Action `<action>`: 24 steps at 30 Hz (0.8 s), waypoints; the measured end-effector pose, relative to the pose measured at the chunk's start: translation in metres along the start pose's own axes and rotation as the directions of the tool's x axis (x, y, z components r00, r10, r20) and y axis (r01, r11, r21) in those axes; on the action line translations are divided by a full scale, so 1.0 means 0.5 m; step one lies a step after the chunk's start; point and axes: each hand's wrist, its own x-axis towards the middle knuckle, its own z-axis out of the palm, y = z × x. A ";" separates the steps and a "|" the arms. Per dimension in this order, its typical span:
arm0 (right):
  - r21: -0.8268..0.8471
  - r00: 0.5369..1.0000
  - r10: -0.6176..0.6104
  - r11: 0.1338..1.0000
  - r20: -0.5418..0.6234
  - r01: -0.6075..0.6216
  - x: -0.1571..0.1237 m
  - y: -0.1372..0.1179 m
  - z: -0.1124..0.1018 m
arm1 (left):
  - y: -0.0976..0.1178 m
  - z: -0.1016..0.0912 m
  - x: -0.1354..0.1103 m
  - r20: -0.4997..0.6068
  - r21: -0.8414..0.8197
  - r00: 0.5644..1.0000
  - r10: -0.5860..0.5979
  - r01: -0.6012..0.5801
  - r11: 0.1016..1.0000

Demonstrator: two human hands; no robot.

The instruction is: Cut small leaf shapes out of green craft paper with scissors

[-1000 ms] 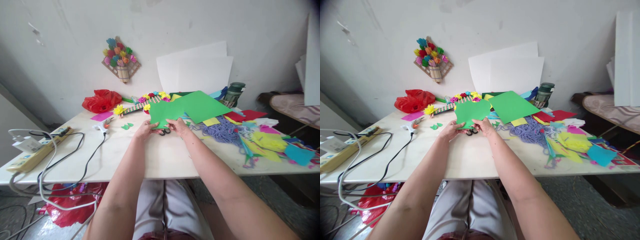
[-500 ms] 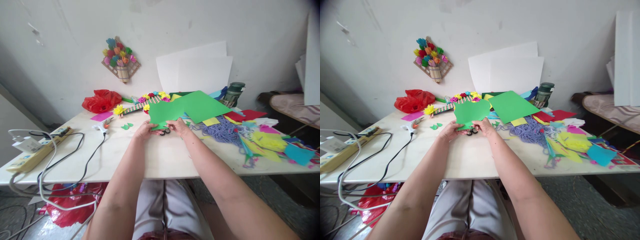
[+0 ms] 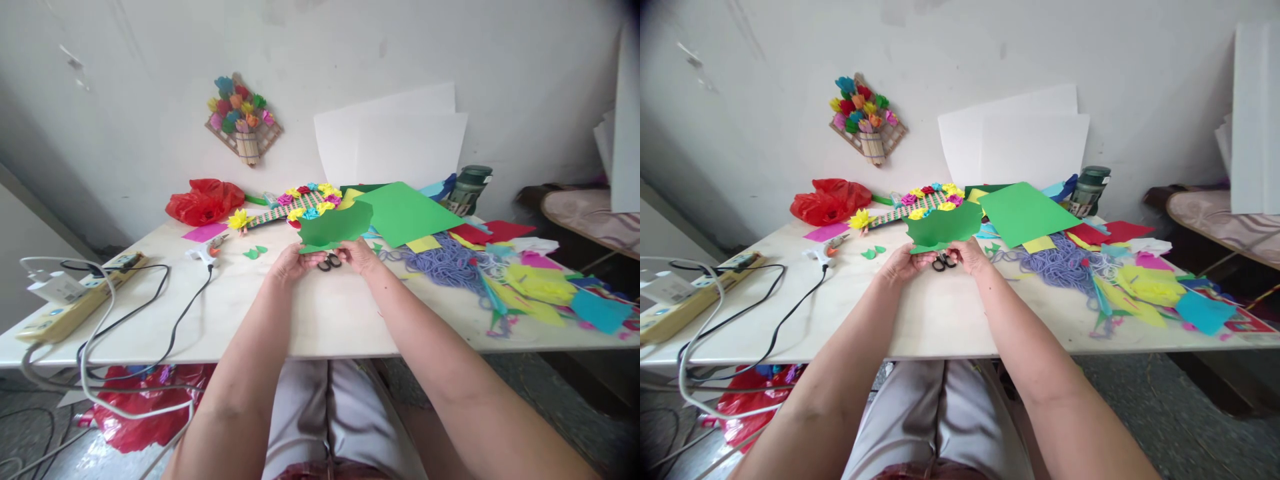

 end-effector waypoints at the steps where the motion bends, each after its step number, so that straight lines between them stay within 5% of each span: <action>1: 0.008 1.000 0.007 1.000 0.005 -0.007 0.000 0.001 0.001 | 0.001 0.004 0.000 -0.034 -0.032 0.999 -0.016 0.015 0.999; 6: 0.034 0.999 0.014 0.999 0.037 -0.016 0.003 0.008 0.003 | 0.005 0.018 0.000 -0.128 -0.228 0.989 -0.076 0.045 0.973; 13: -0.057 0.978 0.001 0.998 0.211 0.011 0.004 0.011 -0.003 | 0.008 0.018 0.000 -0.170 -0.294 0.982 -0.086 0.032 0.955; 24: -0.179 0.992 -0.114 0.976 0.057 0.122 0.016 0.025 0.003 | 0.004 0.012 0.003 -0.010 -0.288 0.998 -0.061 0.056 0.956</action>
